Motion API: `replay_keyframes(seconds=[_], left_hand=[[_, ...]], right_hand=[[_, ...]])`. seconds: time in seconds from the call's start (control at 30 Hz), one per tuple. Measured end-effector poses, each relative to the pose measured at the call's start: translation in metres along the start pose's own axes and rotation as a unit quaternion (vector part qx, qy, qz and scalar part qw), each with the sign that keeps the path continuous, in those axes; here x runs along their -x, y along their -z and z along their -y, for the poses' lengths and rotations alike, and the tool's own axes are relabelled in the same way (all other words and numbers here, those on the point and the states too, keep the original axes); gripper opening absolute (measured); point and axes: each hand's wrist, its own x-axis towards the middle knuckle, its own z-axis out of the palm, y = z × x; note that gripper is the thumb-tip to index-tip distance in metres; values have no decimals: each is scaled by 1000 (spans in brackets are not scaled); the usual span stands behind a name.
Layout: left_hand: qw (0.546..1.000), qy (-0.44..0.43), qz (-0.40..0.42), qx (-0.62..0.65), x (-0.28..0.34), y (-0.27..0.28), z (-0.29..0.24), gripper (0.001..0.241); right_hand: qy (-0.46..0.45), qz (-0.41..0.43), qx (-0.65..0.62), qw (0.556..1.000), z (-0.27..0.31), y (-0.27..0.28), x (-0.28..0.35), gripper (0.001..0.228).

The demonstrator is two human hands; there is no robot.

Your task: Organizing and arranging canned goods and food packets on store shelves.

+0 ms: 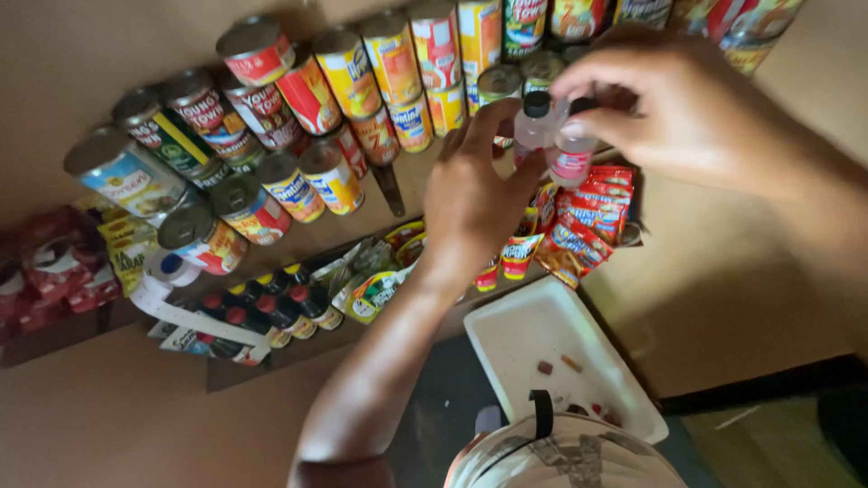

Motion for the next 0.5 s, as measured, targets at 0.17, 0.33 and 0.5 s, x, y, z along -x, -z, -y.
replay_keyframes(seconds=[0.17,0.33,0.5], left_hand=[[998,30,-30,34,-2,-53,66,47],[995,78,-43,55,-3,-80,89,47],[991,100,-50,69,-2,-86,89,39]], right_hand=[[72,-38,41,996,-59,-65,-12,31],[105,-63,116,986,-82,-82,-20,44],[115,-80,73,987,-104,-86,-24,43]])
